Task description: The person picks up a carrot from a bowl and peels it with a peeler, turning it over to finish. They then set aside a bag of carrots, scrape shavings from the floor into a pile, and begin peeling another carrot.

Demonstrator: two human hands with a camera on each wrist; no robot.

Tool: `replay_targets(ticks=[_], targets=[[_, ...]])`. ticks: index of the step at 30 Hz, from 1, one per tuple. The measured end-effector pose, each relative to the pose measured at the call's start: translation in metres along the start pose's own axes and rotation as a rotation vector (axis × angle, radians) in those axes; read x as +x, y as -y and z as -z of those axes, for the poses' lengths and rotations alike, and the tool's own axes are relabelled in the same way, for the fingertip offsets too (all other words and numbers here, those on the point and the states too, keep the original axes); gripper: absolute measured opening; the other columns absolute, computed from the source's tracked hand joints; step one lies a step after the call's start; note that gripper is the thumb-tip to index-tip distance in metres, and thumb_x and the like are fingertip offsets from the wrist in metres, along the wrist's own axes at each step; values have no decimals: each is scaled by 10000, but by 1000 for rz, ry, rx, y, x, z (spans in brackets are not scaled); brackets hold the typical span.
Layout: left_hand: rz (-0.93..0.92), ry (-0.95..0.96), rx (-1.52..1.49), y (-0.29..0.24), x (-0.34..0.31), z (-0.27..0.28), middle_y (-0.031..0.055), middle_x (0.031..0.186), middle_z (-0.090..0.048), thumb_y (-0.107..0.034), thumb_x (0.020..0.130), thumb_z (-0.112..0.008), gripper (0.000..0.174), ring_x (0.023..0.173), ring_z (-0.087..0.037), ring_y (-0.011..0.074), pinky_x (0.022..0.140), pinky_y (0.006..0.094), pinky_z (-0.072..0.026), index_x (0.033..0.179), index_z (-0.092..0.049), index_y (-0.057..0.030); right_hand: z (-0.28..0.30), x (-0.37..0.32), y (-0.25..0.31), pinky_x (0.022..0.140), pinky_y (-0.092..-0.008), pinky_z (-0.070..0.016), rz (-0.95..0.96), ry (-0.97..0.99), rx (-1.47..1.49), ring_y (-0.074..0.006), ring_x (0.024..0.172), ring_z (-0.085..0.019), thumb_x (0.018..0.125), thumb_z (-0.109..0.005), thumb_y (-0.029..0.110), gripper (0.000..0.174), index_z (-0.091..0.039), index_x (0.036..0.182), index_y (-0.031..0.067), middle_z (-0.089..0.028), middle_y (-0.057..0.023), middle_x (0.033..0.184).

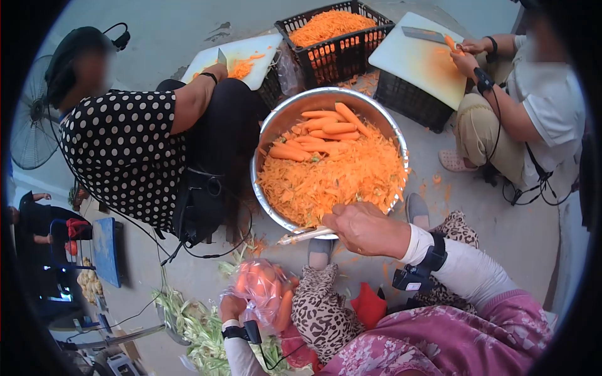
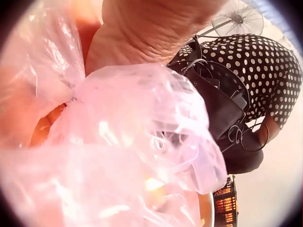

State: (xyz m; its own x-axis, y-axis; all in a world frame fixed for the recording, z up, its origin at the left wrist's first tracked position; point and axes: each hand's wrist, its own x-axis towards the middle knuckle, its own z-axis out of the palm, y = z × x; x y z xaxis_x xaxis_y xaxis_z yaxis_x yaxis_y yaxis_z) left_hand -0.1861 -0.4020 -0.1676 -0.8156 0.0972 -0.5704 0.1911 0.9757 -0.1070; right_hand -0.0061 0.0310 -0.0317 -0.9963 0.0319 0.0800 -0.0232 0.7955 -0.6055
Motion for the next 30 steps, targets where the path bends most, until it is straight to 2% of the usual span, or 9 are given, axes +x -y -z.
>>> replay_targets(ticks=[2, 4, 9, 14, 20, 22, 24, 28, 30], targets=[[-61, -62, -72, 9, -10, -6, 193, 940, -670, -421, 654, -750, 482, 913, -648, 325, 760, 421, -507, 935, -679, -37, 3, -3, 1, 609, -446, -489, -8, -18, 14, -370, 718, -618, 650, -635, 43, 202, -582, 841, 4, -597, -179, 769], [-197, -85, -146, 12, -28, -2, 133, 868, -673, -218, 697, -749, 347, 783, -651, 287, 672, 366, -512, 934, -615, -3, 6, -4, 1, 589, -456, -470, 35, 3, -6, -369, 692, -602, 708, -581, 35, 153, -517, 844, 7, -566, -162, 748], [-407, -153, -519, 29, -40, -18, 28, 792, -612, -143, 695, -765, 270, 691, -548, 144, 618, 304, -482, 872, -577, -62, 4, -7, 3, 585, -455, -476, 63, -79, 29, -376, 703, -615, 682, -596, 17, 161, -537, 829, -12, -588, -186, 762], [-226, -9, -463, 33, -66, -2, -17, 696, -543, -103, 662, -798, 262, 654, -488, 100, 584, 278, -448, 779, -565, -78, 4, -6, 0, 594, -449, -484, 44, -31, 34, -382, 716, -618, 676, -603, 13, 195, -562, 864, -18, -599, -188, 788], [-250, -169, -442, 29, -80, 1, -2, 646, -528, -100, 662, -810, 265, 619, -471, 96, 554, 287, -434, 701, -552, -55, 9, -6, 4, 618, -424, -513, 72, -129, 16, -353, 728, -649, 716, -579, 73, 125, -634, 795, -6, -629, -195, 761], [-308, -207, -334, 41, -80, -2, 55, 648, -584, -150, 695, -785, 251, 576, -515, 161, 532, 322, -440, 701, -568, -24, 6, -8, 2, 620, -425, -512, 84, -154, 26, -354, 731, -648, 716, -578, 71, 124, -634, 794, -7, -628, -196, 757], [-187, -166, 125, 44, -84, -2, 226, 745, -639, -228, 682, -740, 298, 674, -641, 335, 637, 410, -509, 743, -630, 42, 8, -9, 2, 621, -425, -512, 100, -183, 27, -354, 735, -648, 717, -577, 70, 123, -635, 793, -7, -626, -197, 754], [-26, -235, 67, 30, -106, 6, 254, 770, -635, -307, 679, -710, 378, 694, -612, 447, 643, 461, -516, 800, -643, 45, 12, -11, 4, 626, -428, -510, 111, -130, 30, -357, 740, -646, 725, -573, 75, 123, -634, 795, -6, -624, -199, 757], [4, -250, 147, 47, -93, -1, 216, 764, -647, -265, 721, -677, 315, 697, -629, 396, 644, 432, -518, 823, -646, 31, 12, -12, 3, 627, -427, -510, 113, -126, 31, -358, 740, -644, 730, -569, 78, 127, -633, 801, -5, -623, -197, 758]])
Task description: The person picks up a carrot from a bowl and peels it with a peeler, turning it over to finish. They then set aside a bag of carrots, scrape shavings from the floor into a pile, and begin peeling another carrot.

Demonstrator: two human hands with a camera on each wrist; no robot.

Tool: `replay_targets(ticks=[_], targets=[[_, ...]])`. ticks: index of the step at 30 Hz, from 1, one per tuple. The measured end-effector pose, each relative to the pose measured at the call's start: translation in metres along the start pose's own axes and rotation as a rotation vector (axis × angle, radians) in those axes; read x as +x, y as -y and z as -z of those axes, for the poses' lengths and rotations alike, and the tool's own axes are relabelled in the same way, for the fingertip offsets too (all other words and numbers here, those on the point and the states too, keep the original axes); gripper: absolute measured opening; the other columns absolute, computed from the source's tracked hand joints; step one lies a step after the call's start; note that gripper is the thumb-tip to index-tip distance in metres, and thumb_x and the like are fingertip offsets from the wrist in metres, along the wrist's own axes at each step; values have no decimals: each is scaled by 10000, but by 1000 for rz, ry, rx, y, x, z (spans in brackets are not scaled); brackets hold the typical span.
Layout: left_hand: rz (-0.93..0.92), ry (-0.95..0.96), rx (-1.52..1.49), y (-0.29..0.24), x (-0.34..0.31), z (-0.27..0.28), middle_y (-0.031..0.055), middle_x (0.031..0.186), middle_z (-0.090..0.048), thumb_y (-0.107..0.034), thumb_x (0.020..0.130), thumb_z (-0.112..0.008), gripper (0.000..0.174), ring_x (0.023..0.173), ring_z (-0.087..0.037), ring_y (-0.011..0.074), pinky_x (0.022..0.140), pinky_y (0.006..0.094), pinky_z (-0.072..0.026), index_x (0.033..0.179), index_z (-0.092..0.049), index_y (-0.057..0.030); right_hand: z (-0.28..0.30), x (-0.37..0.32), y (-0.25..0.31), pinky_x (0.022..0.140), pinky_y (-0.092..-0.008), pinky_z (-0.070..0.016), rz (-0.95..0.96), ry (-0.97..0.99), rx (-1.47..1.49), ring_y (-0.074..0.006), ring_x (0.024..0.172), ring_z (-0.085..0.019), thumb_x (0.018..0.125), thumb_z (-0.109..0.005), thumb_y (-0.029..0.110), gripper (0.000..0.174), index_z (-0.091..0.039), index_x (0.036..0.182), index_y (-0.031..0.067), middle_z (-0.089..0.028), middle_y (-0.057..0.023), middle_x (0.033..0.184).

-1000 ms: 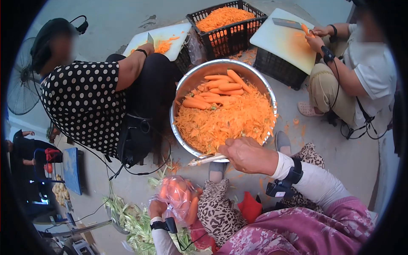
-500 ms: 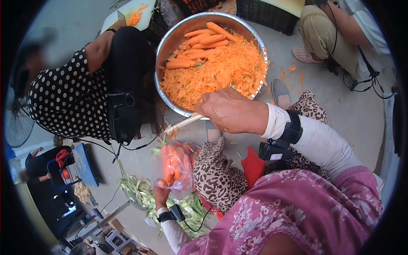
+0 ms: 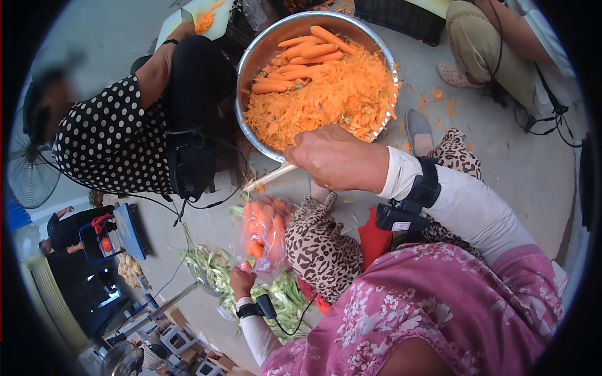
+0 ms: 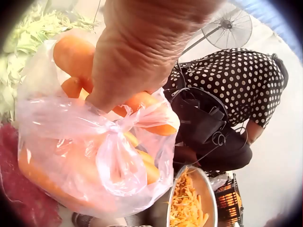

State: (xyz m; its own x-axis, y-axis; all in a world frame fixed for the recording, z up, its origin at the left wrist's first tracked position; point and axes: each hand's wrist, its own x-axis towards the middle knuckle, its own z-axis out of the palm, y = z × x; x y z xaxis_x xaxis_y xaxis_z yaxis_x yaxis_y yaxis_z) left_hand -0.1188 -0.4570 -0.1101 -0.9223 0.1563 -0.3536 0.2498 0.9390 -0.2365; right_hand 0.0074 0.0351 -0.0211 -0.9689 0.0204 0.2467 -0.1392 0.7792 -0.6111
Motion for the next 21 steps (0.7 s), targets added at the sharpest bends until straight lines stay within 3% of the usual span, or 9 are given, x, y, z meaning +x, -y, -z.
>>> replay_targets(ticks=[2, 4, 5, 8, 9, 13, 14, 16, 21], targets=[[24, -11, 82, -1, 1, 3, 178, 759, -660, -223, 764, -645, 254, 701, -646, 345, 646, 403, -519, 846, -649, 18, 2, -1, -1, 614, -437, -498, -7, -9, 20, -376, 746, -630, 627, -633, 6, 231, -591, 853, -19, -615, -193, 793], [67, -5, -889, 5, -3, 8, 70, 808, -651, -108, 836, -553, 151, 763, -630, 189, 681, 316, -501, 923, -637, -17, 4, -2, -1, 620, -437, -498, -14, -4, 11, -373, 754, -630, 627, -633, 4, 233, -592, 855, -18, -616, -191, 798], [7, -13, -994, 0, -8, 9, -11, 797, -597, -37, 786, -559, 86, 732, -531, 82, 634, 249, -448, 865, -593, -37, 5, -2, -1, 625, -437, -497, -25, 3, 1, -370, 762, -630, 626, -633, 2, 235, -594, 857, -16, -617, -188, 803], [-230, 1, -745, 10, -9, -7, 28, 772, -609, -47, 769, -573, 119, 705, -556, 126, 635, 288, -464, 886, -590, -36, 8, -1, 2, 632, -436, -495, -25, 20, 21, -365, 782, -630, 627, -633, 1, 235, -595, 859, -13, -616, -188, 817], [-198, -77, -544, 2, -10, -12, 102, 780, -627, -57, 762, -584, 156, 701, -597, 223, 659, 341, -478, 918, -584, -41, 7, 0, 3, 632, -436, -495, -17, 25, 23, -365, 782, -630, 627, -633, 1, 235, -595, 859, -13, -616, -188, 817], [-152, -70, -480, -37, -17, 15, 211, 866, -631, -100, 772, -597, 160, 825, -612, 384, 722, 419, -481, 919, -579, -41, 5, 0, 6, 634, -439, -492, 8, 4, 38, -365, 790, -626, 622, -642, 7, 241, -595, 858, -10, -613, -189, 825], [-151, -69, -480, -40, -15, 15, 211, 866, -631, -100, 772, -597, 160, 825, -612, 384, 722, 419, -481, 919, -579, -41, 4, 0, 6, 635, -440, -492, 12, -1, 48, -367, 788, -625, 620, -646, 10, 241, -593, 854, -11, -612, -189, 825], [-223, -212, -535, -46, -13, 10, 126, 777, -620, -49, 783, -558, 122, 709, -578, 205, 681, 334, -468, 902, -577, -29, 2, -2, 5, 635, -440, -491, 14, 4, 46, -369, 787, -623, 619, -646, 10, 238, -591, 850, -11, -611, -189, 823], [-433, -203, -346, -72, -8, 14, 199, 860, -624, -88, 755, -575, 178, 807, -601, 368, 720, 422, -475, 920, -588, -23, -3, 2, 5, 629, -440, -488, 21, 12, 66, -374, 781, -619, 616, -638, 4, 226, -587, 835, -12, -606, -192, 814]])
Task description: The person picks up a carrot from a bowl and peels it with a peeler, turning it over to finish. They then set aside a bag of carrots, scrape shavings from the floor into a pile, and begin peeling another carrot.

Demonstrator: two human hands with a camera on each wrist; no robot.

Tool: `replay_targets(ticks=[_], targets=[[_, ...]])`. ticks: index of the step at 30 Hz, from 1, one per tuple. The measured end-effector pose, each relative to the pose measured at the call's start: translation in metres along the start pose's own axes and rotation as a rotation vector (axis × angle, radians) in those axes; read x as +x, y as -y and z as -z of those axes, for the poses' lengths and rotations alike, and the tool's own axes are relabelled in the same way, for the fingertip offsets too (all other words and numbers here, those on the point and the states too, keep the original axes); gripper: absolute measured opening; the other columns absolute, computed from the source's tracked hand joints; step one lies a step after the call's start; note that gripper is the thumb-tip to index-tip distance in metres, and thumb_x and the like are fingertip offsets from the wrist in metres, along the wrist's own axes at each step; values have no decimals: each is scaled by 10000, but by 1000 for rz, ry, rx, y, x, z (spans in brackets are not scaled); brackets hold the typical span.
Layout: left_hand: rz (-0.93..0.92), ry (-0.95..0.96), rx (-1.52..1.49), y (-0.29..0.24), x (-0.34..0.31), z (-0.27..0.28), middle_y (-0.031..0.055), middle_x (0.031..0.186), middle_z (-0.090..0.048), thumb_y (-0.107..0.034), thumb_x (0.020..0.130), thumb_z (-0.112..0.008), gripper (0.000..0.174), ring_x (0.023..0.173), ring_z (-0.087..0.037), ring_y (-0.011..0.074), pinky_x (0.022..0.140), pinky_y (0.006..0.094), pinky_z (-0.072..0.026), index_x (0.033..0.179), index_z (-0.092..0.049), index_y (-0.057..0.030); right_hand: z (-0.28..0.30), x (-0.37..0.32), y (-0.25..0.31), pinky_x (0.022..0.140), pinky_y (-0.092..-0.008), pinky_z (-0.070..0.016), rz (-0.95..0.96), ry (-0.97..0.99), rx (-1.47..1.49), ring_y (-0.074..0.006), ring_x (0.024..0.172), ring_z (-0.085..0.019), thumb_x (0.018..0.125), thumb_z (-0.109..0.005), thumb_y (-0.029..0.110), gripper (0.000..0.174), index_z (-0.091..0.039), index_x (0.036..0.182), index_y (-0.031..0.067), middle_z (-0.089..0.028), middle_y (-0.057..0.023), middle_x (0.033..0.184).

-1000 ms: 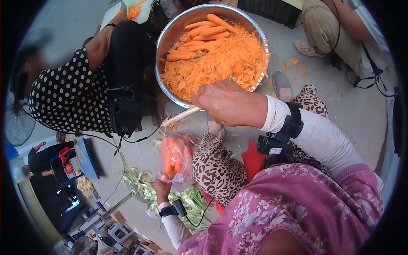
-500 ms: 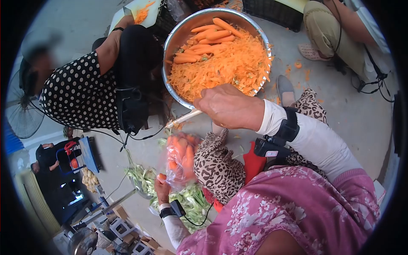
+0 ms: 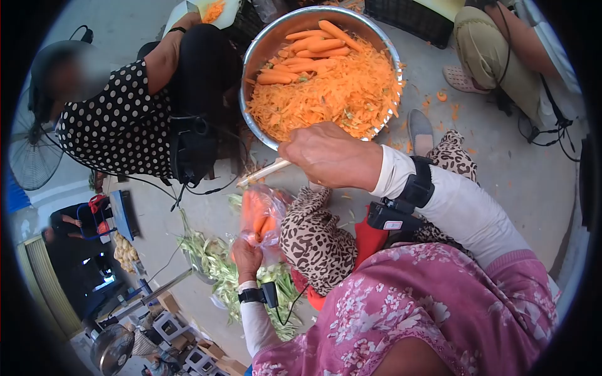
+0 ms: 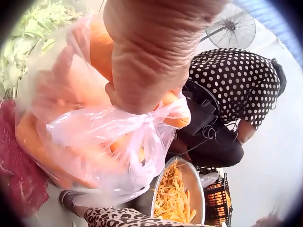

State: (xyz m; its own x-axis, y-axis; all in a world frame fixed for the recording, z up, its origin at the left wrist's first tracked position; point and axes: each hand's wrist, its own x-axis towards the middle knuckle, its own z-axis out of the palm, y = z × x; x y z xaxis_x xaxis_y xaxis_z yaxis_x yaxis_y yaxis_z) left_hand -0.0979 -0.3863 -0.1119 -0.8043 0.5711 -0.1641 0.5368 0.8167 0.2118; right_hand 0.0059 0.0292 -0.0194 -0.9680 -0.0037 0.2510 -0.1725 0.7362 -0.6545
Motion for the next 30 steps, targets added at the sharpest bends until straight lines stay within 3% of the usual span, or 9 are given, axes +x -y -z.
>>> replay_targets(ticks=[3, 5, 8, 12, 15, 18, 22, 26, 30], targets=[[-80, 67, 80, -8, 7, -3, 233, 880, -637, -272, 762, -647, 307, 857, -605, 406, 780, 473, -470, 930, -628, -15, -2, 0, 0, 627, -442, -486, 7, 13, 10, -377, 774, -615, 610, -632, -2, 226, -586, 830, -14, -602, -196, 806], [147, 256, 356, -14, 12, 1, 242, 796, -642, -482, 756, -664, 503, 771, -620, 418, 729, 463, -492, 852, -650, 11, -5, 1, 0, 627, -444, -485, 13, 3, -16, -377, 769, -614, 608, -629, -1, 226, -587, 829, -17, -600, -198, 800], [327, 240, 351, -12, 17, -1, 267, 725, -616, -550, 752, -665, 611, 731, -616, 442, 630, 469, -503, 800, -623, 58, -5, 2, 0, 629, -442, -487, 22, -4, -15, -375, 770, -615, 604, -631, 1, 233, -589, 833, -21, -600, -197, 792], [324, 320, 366, -21, 13, 5, 274, 765, -628, -543, 774, -648, 600, 759, -620, 446, 637, 444, -509, 825, -629, 55, -8, 1, -1, 631, -438, -490, 29, -23, -12, -372, 774, -618, 602, -632, -1, 236, -594, 834, -22, -602, -196, 786], [224, 256, 66, -20, -4, 8, 276, 818, -640, -428, 819, -643, 484, 775, -646, 400, 652, 390, -510, 874, -632, 53, -11, 1, -1, 621, -421, -497, 69, -70, -46, -348, 724, -637, 723, -584, 90, 120, -610, 782, -11, -610, -185, 732], [241, -86, -423, -22, -24, 7, 225, 781, -645, -169, 839, -596, 239, 752, -654, 283, 672, 339, -490, 952, -628, 39, -12, 1, 1, 619, -418, -499, 93, -83, -42, -348, 720, -637, 716, -589, 83, 119, -611, 787, -10, -609, -186, 730], [309, 31, -47, 9, -44, -15, 267, 711, -594, -130, 825, -538, 196, 679, -598, 364, 624, 404, -461, 819, -583, 61, -9, 1, 2, 629, -414, -500, 72, -41, -64, -342, 747, -637, 722, -588, 78, 116, -617, 797, -6, -615, -184, 754], [278, -22, 128, 15, -50, -33, 281, 806, -594, -105, 798, -531, 191, 748, -587, 398, 692, 427, -453, 856, -580, 70, -2, 1, 2, 645, -417, -498, 44, 2, -47, -341, 774, -636, 738, -582, 76, 109, -626, 810, 8, -623, -175, 788], [145, -321, -265, -16, -33, -18, 270, 800, -606, -122, 800, -541, 190, 747, -571, 434, 679, 472, -441, 879, -628, 28, 1, 1, 4, 648, -425, -496, 11, 41, -33, -345, 771, -634, 746, -577, 73, 107, -633, 820, 19, -624, -172, 791]])
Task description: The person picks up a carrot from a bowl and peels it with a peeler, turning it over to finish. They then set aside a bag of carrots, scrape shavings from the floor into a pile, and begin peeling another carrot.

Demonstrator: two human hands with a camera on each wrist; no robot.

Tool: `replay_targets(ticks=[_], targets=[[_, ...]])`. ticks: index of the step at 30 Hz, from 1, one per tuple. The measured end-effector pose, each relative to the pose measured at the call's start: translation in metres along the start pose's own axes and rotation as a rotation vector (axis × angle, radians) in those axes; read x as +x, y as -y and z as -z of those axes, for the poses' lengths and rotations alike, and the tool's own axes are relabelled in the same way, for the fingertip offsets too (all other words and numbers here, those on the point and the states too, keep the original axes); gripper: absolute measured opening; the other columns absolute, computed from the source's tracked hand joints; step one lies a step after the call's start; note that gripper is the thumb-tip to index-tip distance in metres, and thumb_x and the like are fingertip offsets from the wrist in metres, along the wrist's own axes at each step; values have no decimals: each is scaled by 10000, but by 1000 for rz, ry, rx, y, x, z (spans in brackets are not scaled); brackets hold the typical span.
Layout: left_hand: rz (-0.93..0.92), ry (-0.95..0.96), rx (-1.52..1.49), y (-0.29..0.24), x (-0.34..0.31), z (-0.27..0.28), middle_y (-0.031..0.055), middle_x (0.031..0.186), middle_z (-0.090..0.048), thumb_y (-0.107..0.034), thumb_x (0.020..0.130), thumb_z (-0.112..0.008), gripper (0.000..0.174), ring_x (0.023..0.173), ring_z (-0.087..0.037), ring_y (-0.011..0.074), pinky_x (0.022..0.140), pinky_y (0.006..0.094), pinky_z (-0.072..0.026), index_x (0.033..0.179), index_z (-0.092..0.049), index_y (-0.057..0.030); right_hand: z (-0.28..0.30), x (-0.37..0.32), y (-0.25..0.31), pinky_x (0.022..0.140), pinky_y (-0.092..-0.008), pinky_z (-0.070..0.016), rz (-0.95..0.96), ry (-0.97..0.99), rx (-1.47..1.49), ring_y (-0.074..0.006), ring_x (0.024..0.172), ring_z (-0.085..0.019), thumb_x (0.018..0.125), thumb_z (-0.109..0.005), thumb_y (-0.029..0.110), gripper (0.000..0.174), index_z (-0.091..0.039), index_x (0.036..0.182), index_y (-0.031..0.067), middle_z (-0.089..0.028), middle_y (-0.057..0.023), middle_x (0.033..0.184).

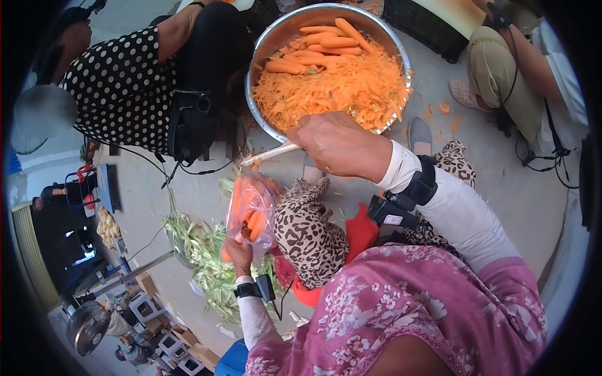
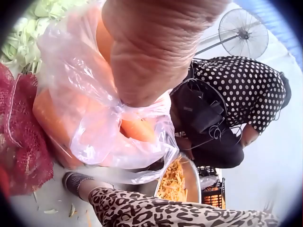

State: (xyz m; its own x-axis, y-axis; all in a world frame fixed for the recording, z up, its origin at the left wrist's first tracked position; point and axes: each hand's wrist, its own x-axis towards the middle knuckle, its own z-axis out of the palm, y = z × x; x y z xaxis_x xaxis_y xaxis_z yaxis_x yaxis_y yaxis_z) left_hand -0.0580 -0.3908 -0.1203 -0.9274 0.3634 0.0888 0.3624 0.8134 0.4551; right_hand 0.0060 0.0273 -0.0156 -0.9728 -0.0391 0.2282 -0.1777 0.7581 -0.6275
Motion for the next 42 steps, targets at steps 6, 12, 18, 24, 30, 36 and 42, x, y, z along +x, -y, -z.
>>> replay_targets(ticks=[6, 12, 18, 24, 30, 36, 42], targets=[[249, 330, 200, 19, 6, 16, 270, 809, -625, -248, 782, -647, 299, 758, -612, 425, 691, 435, -485, 849, -632, 44, 0, 0, 3, 655, -446, -482, -19, 2, 37, -376, 783, -615, 704, -582, 11, 146, -593, 847, -13, -606, -197, 809], [79, 536, 663, 30, 2, 8, 255, 766, -635, -527, 649, -775, 610, 773, -647, 390, 644, 420, -494, 778, -618, 49, 3, 2, 3, 642, -444, -477, -34, 37, 20, -380, 782, -612, 688, -587, 12, 158, -589, 843, -18, -605, -195, 805], [28, 736, 626, 25, 14, 8, 222, 824, -639, -387, 739, -692, 427, 803, -634, 381, 703, 432, -508, 822, -601, 22, -4, -4, -5, 605, -437, -482, 118, -150, 73, -381, 738, -623, 630, -631, 31, 186, -598, 808, -13, -607, -202, 753], [-179, 673, 730, 26, -10, -3, 191, 914, -574, -100, 703, -516, 194, 922, -535, 370, 870, 452, -379, 867, -540, 1, -7, 0, -2, 615, -427, -501, 47, -110, 68, -351, 733, -642, 700, -593, 70, 116, -609, 791, 0, -619, -177, 720], [-174, 547, 411, 64, -18, -10, 177, 1024, -586, -290, 772, -565, 574, 1037, -496, 318, 912, 464, -304, 1268, -480, -15, -14, -1, -3, 604, -423, -503, 64, -138, 46, -333, 704, -645, 721, -570, 91, 98, -603, 751, 5, -614, -165, 690], [-218, 578, 473, 101, -22, -10, 237, 921, -602, -250, 819, -521, 331, 883, -539, 405, 807, 456, -381, 997, -594, 19, -14, -1, -2, 596, -422, -505, 59, -109, 41, -332, 696, -646, 738, -553, 100, 106, -602, 747, 6, -613, -167, 681], [109, 385, -245, 23, -1, 17, 71, 792, -641, -227, 871, -587, 260, 710, -568, 195, 655, 301, -440, 958, -657, 7, -16, -2, -4, 580, -417, -498, 94, -161, 24, -321, 684, -644, 737, -560, 108, 100, -601, 739, 17, -609, -152, 659]])
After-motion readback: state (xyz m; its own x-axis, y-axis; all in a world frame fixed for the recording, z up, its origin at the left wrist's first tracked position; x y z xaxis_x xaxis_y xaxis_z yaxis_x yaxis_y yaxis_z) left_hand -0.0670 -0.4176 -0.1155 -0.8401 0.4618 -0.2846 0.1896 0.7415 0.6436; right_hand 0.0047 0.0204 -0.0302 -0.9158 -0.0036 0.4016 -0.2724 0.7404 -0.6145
